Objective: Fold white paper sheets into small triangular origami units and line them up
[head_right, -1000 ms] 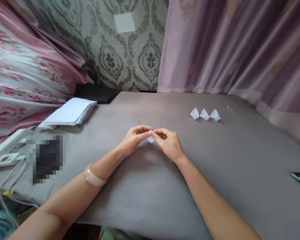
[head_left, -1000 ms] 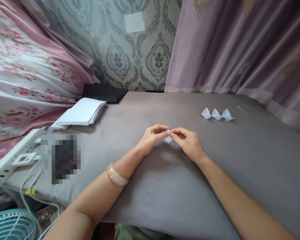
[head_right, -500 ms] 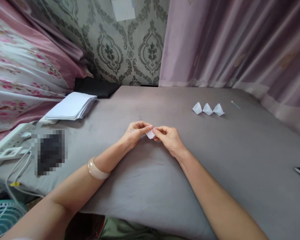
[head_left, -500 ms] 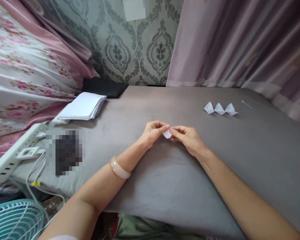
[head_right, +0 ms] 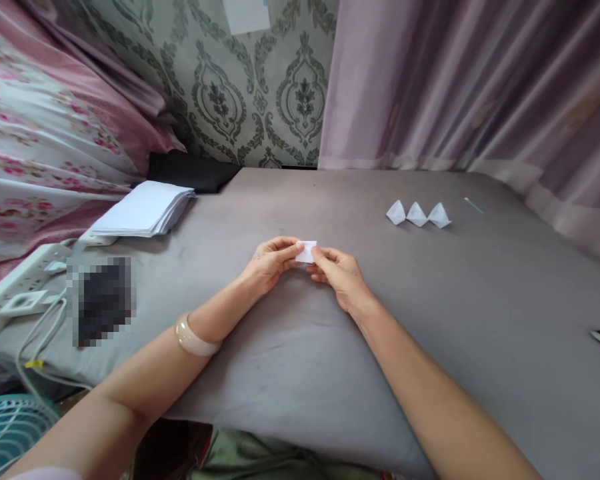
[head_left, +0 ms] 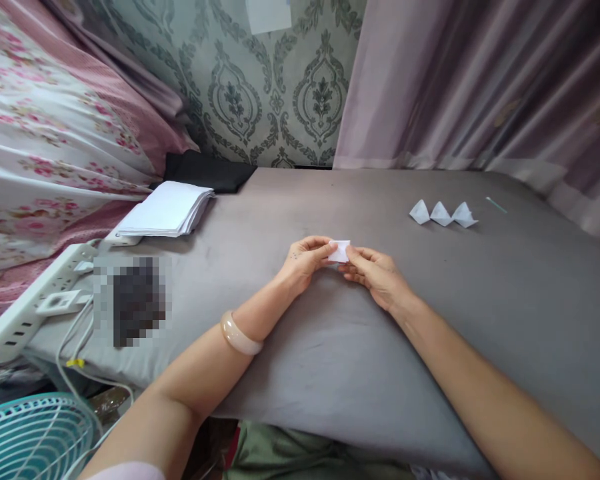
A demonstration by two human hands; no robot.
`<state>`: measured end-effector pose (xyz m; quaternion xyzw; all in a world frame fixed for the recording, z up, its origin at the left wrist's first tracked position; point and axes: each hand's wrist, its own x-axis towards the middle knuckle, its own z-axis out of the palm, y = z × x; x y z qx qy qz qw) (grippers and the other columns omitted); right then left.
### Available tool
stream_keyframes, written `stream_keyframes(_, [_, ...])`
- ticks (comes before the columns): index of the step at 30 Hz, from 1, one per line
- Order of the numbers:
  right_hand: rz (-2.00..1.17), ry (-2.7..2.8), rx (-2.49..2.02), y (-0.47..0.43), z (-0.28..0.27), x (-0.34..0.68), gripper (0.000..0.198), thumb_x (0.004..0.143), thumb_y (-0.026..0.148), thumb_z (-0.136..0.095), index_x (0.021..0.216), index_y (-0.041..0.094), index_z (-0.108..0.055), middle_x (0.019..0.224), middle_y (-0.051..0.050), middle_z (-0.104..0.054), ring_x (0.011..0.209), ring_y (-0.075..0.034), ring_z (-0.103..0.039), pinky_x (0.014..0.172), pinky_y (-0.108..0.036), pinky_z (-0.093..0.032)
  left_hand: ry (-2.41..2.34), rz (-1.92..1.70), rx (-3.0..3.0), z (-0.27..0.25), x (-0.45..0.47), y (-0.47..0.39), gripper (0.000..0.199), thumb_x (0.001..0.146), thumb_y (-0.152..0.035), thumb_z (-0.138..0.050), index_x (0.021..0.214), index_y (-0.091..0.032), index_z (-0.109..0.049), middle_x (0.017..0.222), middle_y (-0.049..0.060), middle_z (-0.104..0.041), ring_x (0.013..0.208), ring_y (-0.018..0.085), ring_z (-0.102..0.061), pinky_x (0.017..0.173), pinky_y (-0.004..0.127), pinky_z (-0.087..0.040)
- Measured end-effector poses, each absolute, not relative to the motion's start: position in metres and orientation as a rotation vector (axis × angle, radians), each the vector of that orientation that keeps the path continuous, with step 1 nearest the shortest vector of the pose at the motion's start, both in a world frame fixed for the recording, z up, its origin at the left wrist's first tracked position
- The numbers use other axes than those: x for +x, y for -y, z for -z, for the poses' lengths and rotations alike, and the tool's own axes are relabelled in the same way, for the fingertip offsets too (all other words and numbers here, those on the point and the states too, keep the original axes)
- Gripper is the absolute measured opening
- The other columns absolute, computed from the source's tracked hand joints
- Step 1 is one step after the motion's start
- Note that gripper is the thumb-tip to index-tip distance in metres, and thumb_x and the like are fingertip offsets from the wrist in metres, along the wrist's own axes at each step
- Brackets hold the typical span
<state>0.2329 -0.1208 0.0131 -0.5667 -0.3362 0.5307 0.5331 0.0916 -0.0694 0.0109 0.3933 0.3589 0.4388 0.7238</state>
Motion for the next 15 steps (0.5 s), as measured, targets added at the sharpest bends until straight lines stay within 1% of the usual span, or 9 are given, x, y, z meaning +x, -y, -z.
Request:
stream_keyframes(2, [-1.234, 0.816, -1.354, 0.119, -0.011, 0.234, 0.03, 0.07, 0.045, -0.076, 0.084, 0.019, -0.071, 0.083, -0.006, -0.073, 0.067, -0.015, -0.065, 0.059, -0.026, -0.054, -0.829, -0.933, 0.884, -0.013, 0.093, 0.071, 0.018, 0.067, -0.018, -0.079, 0.074, -0.011, -0.064, 0.071, 0.002, -0.064, 0.066, 0.01, -0.061, 0.068, 0.024, -0.048])
stream_keyframes(4, [-1.163, 0.932, -1.41, 0.118, -0.009, 0.239, 0.026, 0.073, 0.043, -0.072, 0.08, 0.018, -0.071, 0.072, -0.003, -0.07, 0.06, -0.013, -0.061, 0.058, -0.026, -0.05, -0.879, -0.854, 0.952, -0.014, 0.092, 0.072, 0.014, 0.068, -0.013, -0.076, 0.071, -0.01, -0.063, 0.069, 0.002, -0.063, 0.063, 0.008, -0.059, 0.065, 0.022, -0.046])
stream_keyframes(6, [-1.061, 1.19, -1.488, 0.117, -0.009, 0.247, 0.024, 0.077, 0.041, -0.066, 0.075, 0.018, -0.07, 0.064, -0.001, -0.065, 0.055, -0.012, -0.055, 0.056, -0.026, -0.046, -0.923, -0.766, 1.031, -0.014, 0.09, 0.071, 0.014, 0.067, -0.012, -0.076, 0.072, -0.01, -0.063, 0.068, 0.002, -0.063, 0.059, 0.006, -0.057, 0.062, 0.021, -0.045])
stream_keyframes(8, [-0.94, 1.502, -1.527, 0.116, -0.011, 0.257, 0.027, 0.081, 0.04, -0.059, 0.072, 0.018, -0.07, 0.061, 0.0, -0.063, 0.056, -0.013, -0.053, 0.055, -0.026, -0.042, -0.926, -0.681, 1.108, -0.013, 0.087, 0.07, 0.017, 0.066, -0.014, -0.077, 0.078, -0.01, -0.066, 0.069, 0.002, -0.064, 0.057, 0.006, -0.055, 0.058, 0.021, -0.044])
stream_keyframes(10, [-0.867, 1.747, -1.512, 0.115, -0.013, 0.265, 0.029, 0.085, 0.039, -0.054, 0.073, 0.019, -0.071, 0.065, 0.0, -0.066, 0.061, -0.014, -0.056, 0.058, -0.027, -0.042, -0.896, -0.591, 1.188, -0.012, 0.085, 0.07, 0.021, 0.067, -0.017, -0.077, 0.084, -0.01, -0.067, 0.068, 0.003, -0.065, 0.055, 0.007, -0.054, 0.054, 0.02, -0.041])
stream_keyframes(11, [-0.858, 1.828, -1.495, 0.114, -0.013, 0.268, 0.029, 0.086, 0.038, -0.053, 0.074, 0.019, -0.072, 0.069, 0.0, -0.068, 0.065, -0.015, -0.058, 0.062, -0.027, -0.043, -0.893, -0.555, 1.233, -0.012, 0.085, 0.07, 0.02, 0.067, -0.017, -0.077, 0.083, -0.011, -0.068, 0.066, 0.002, -0.064, 0.053, 0.007, -0.053, 0.051, 0.02, -0.039])
stream_keyframes(13, [-0.851, 1.898, -1.468, 0.112, -0.012, 0.269, 0.027, 0.087, 0.036, -0.052, 0.079, 0.02, -0.073, 0.077, -0.001, -0.071, 0.073, -0.017, -0.061, 0.069, -0.029, -0.045, -0.947, -0.533, 1.297, -0.012, 0.086, 0.072, 0.014, 0.067, -0.016, -0.077, 0.076, -0.011, -0.067, 0.056, -0.001, -0.059, 0.047, 0.005, -0.047, 0.045, 0.018, -0.031])
stream_keyframes(15, [-0.753, 1.839, -1.485, 0.109, -0.009, 0.266, 0.023, 0.086, 0.034, -0.055, 0.086, 0.021, -0.074, 0.085, -0.003, -0.073, 0.079, -0.018, -0.064, 0.075, -0.03, -0.047, -1.059, -0.611, 1.277, -0.012, 0.09, 0.074, 0.012, 0.069, -0.015, -0.075, 0.07, -0.012, -0.064, 0.05, -0.003, -0.054, 0.042, 0.004, -0.042, 0.041, 0.019, -0.027])
